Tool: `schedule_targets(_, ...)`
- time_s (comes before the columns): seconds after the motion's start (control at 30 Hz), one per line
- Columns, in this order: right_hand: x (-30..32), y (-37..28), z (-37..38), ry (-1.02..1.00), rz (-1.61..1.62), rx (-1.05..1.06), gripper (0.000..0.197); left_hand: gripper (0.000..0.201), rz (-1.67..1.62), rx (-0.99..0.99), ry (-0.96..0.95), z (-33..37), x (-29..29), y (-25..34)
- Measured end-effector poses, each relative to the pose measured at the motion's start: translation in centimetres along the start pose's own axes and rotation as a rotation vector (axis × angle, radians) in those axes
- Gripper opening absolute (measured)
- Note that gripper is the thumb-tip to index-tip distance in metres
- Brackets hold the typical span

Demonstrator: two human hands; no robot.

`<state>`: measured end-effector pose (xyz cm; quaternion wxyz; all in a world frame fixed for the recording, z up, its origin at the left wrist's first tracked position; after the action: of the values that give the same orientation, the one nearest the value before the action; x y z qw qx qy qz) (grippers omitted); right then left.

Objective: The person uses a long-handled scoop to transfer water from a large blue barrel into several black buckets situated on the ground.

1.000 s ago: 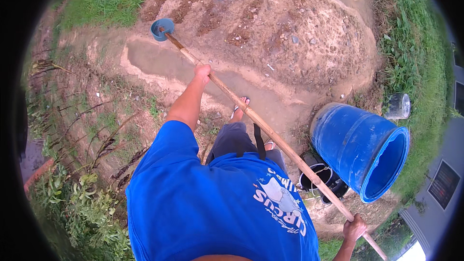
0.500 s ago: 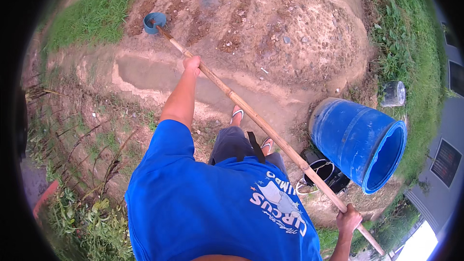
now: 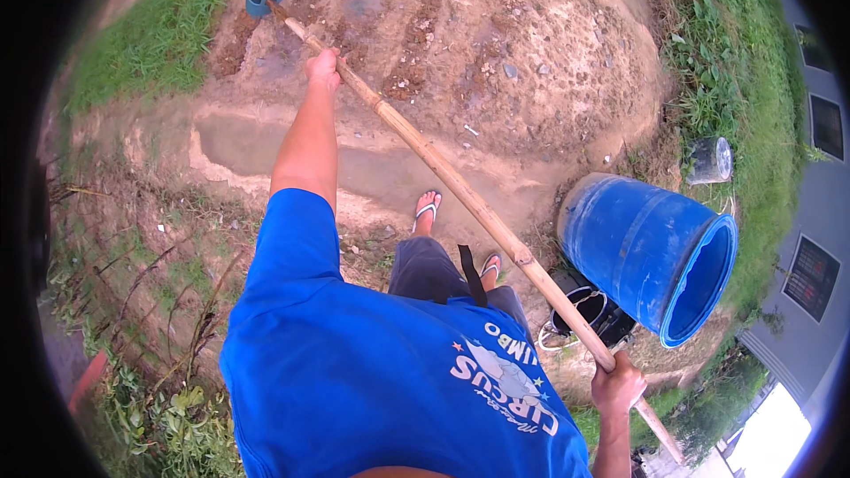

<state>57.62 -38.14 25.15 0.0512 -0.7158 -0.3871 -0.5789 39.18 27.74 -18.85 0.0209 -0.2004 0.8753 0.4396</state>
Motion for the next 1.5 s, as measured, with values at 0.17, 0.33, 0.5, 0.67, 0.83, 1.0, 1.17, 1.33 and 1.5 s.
schedule_targets(0.17, 1.1, -3.1, 1.0, 0.034, 0.025, -0.016, 0.033, 0.022, -0.218, -0.009, -0.082, -1.0, -2.4, 2.5)
schedule_targets(0.33, 0.8, -6.5, 3.4, 0.065, 0.116, 0.022, 0.038, 0.022, -0.377, 0.101, -0.234, -3.3, -3.0, 2.6)
schedule_targets(0.5, 0.4, -9.8, 6.1, 0.012, 0.191, 0.058, 0.037, 0.029, -0.385, 0.119, -0.293, -4.6, -4.9, 1.6)
schedule_targets(0.67, 1.8, -13.5, 9.7, -0.092, 0.242, 0.149, 0.034, 0.065, -0.307, 0.07, -0.278, -1.1, -4.5, 3.0)
schedule_targets(0.83, 2.5, -16.4, 12.2, -0.165, 0.33, 0.235, 0.033, 0.051, -0.156, -0.031, -0.272, 1.4, -3.9, 4.9)
schedule_targets(1.0, 2.6, -16.9, 13.1, -0.223, 0.338, 0.243, 0.034, 0.037, -0.139, -0.08, -0.165, 2.2, -3.0, 5.0)
schedule_targets(1.17, 2.5, -16.5, 12.6, -0.297, 0.333, 0.249, 0.035, 0.04, -0.06, -0.102, -0.12, 1.2, -0.7, 5.3)
schedule_targets(1.33, 1.6, -15.3, 12.1, -0.381, 0.351, 0.281, 0.035, 0.043, 0.067, -0.12, -0.055, -1.7, 2.1, 5.1)
schedule_targets(1.5, 0.3, -13.7, 10.9, -0.471, 0.356, 0.295, 0.033, 0.043, 0.233, -0.093, 0.009, -4.3, 4.6, 4.7)
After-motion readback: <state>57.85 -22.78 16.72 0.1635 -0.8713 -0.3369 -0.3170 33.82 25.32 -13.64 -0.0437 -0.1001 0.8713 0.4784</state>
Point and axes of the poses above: each hand's wrist, its own z-axis towards the middle knuckle, its own x-axis out of the back of the hand, y = z × x, the point moved 2 cm from there along z, towards the middle knuckle, and after that the axes turned 4 degrees about -z, right-handed, at the moved point
